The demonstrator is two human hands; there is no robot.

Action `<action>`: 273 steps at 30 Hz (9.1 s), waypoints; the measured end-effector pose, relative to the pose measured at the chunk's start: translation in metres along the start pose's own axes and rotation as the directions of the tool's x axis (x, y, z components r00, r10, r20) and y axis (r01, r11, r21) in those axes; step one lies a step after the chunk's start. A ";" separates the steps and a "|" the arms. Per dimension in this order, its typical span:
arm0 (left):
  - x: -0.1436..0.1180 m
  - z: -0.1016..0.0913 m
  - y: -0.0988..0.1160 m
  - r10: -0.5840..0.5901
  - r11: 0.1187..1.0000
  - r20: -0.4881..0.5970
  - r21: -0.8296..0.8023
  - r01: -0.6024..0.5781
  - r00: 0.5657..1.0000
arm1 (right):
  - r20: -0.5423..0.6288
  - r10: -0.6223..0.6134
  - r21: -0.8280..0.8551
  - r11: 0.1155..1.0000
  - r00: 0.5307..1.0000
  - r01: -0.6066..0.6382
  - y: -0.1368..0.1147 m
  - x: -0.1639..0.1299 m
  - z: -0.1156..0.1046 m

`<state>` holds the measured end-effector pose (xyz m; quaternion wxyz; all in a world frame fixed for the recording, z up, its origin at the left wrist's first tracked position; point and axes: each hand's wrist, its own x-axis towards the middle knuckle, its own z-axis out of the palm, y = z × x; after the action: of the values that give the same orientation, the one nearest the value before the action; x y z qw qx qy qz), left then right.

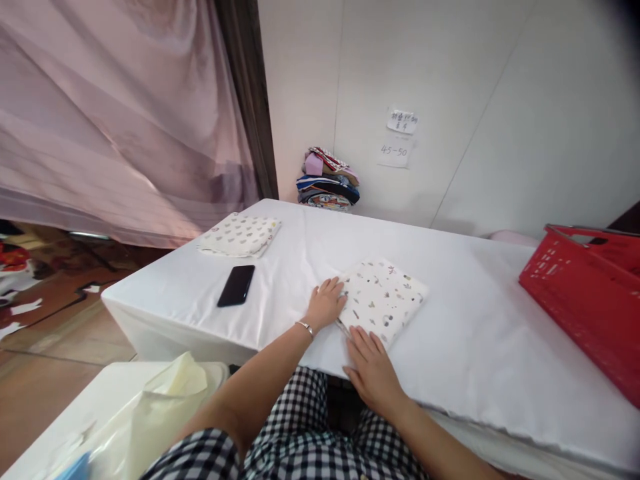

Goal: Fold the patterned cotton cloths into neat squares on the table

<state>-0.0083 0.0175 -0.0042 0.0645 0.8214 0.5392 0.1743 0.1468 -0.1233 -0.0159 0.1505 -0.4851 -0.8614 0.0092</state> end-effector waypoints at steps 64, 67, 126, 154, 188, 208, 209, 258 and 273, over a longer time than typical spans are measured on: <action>0.014 0.007 0.028 -0.368 0.876 0.164 -0.268 0.401 0.915 | -0.132 0.741 0.420 0.643 0.658 -0.640 0.172 0.052 -0.023; 0.007 0.009 0.030 -0.351 0.877 0.096 -0.314 0.363 0.931 | -0.110 0.702 0.330 0.694 0.704 -0.640 0.168 0.052 -0.027; 0.096 0.019 0.022 -0.532 0.821 0.128 -0.165 0.547 0.837 | -0.088 -0.023 0.009 1.000 0.996 0.024 0.003 0.037 0.014; 0.093 0.010 0.033 -0.271 0.961 -0.006 -0.057 0.270 0.963 | -0.029 -0.090 0.082 0.992 0.996 0.092 0.005 0.040 0.007; 0.042 0.027 0.032 -0.100 0.993 -0.018 -0.060 0.099 0.995 | 0.212 0.447 -0.138 0.894 0.869 -0.426 0.154 0.121 -0.019; 0.043 0.025 0.031 -0.118 0.988 0.001 -0.097 0.117 0.993 | 0.183 0.625 0.027 0.769 0.759 -0.639 0.195 0.094 -0.014; 0.043 0.025 0.031 -0.119 0.988 0.003 -0.095 0.119 0.993 | 0.183 0.628 0.033 0.765 0.756 -0.643 0.191 0.087 -0.015; 0.091 0.019 -0.012 -0.351 0.853 -0.005 -0.414 0.318 0.936 | -0.035 0.179 -0.115 0.977 0.983 -0.182 0.049 0.007 -0.002; 0.098 0.024 -0.019 -0.452 0.670 0.118 -0.609 0.424 0.884 | -0.116 0.133 -0.130 0.980 0.984 -0.148 0.045 -0.002 0.006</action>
<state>0.0187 0.1165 -0.0112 0.3582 0.5963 0.6340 0.3379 0.1840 -0.1004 -0.0297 0.1613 -0.5537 -0.8143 -0.0660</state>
